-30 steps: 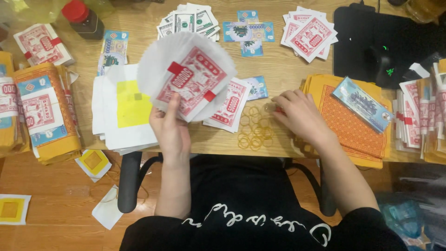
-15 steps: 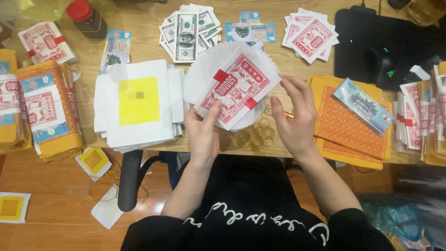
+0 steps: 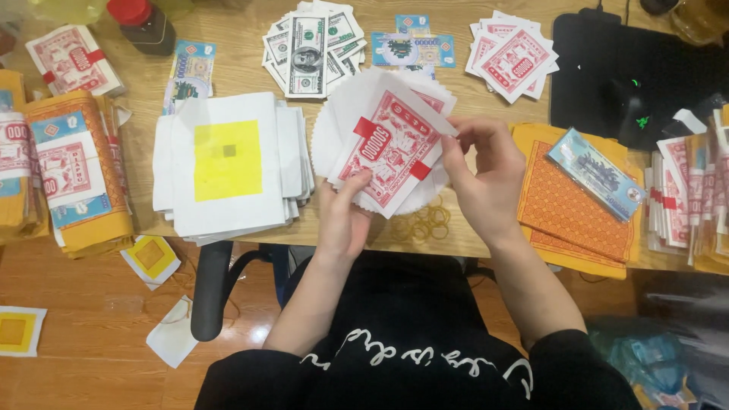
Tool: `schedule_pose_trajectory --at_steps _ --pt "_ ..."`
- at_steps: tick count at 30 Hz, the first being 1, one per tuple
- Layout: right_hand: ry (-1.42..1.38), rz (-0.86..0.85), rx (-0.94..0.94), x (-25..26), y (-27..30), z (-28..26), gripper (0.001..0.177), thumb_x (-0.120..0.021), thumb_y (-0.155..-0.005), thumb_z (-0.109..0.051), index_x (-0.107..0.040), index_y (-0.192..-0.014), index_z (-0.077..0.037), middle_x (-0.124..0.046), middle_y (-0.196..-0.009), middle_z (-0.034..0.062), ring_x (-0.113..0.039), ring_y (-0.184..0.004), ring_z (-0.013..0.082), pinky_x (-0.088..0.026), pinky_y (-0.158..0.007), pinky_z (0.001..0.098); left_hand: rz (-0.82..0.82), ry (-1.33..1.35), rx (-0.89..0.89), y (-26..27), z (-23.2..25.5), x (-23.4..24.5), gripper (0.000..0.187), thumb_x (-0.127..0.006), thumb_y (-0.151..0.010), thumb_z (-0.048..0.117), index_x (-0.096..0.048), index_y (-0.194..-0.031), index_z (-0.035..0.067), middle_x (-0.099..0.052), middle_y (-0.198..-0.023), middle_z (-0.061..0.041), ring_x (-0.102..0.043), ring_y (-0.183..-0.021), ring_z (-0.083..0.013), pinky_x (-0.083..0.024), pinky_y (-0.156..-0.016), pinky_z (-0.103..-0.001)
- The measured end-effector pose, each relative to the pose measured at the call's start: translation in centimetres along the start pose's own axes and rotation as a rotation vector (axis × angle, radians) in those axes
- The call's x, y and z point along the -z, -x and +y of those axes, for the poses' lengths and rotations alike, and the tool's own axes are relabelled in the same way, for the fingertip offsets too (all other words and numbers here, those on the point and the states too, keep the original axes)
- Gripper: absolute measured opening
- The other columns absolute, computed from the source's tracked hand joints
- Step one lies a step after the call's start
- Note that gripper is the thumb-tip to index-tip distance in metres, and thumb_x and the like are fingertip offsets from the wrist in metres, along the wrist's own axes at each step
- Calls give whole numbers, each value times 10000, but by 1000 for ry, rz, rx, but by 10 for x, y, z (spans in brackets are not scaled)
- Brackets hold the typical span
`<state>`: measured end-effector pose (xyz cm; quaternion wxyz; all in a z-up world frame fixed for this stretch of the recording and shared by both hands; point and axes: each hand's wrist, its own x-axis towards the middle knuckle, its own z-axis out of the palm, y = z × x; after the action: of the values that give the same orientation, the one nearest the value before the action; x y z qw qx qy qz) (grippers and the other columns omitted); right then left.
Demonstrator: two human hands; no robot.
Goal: The person sorts and counts stacks of paper money on a wooden table. They handle both green US dollar bills and red Vietnamese dong bills, fanning them out and stacking them into neat piles.
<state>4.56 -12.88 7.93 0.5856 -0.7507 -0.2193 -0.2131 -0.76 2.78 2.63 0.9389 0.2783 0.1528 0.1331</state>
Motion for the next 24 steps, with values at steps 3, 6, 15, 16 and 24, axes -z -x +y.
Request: schedule_pose_trajectory --at_steps 3,6,15,16,24 --pt "-95 -19 13 -4 1 2 118 -618 -952 50 -544 -1026 -5 -574 -913 105 -578 -764 172 -486 -727 295 -30 86 103 -12 -3 15 553 -677 -820 -27 -455 -1320 51 -614 -1172 -177 -639 -1062 -341 -539 -892 -562" --pt "-95 -57 -15 -10 -2 -6 103 -528 -1009 -50 -448 -1072 -33 -468 -933 89 -544 -716 160 -494 -667 294 -61 133 153 -18 -1 16 549 -655 -831 -7 -475 -1345 69 -620 -1189 -191 -636 -1079 -331 -527 -910 -565" --pt "-372 106 -301 3 -39 -26 137 -505 -1021 -209 -398 -1022 -124 -676 -977 150 -685 -873 214 -615 -761 316 83 -19 150 -10 35 0 528 -680 -781 45 -544 -1283 -44 -664 -1147 -219 -639 -1090 -320 -538 -968 -472" --pt "-330 112 -352 8 -43 -22 112 -515 -1038 -166 -413 -1012 -128 -673 -900 105 -667 -791 176 -590 -699 267 67 -45 53 -11 40 2 612 -687 -779 64 -485 -1352 -13 -642 -1206 -196 -623 -1125 -301 -525 -1002 -454" --pt "226 -430 -385 14 -70 9 60 -531 -1022 -33 -572 -1043 -71 -654 -1011 86 -673 -832 167 -556 -625 237 501 -6 -206 -12 91 13 521 -738 -692 74 -468 -1123 -41 -652 -1096 -215 -668 -972 -274 -606 -829 -443"
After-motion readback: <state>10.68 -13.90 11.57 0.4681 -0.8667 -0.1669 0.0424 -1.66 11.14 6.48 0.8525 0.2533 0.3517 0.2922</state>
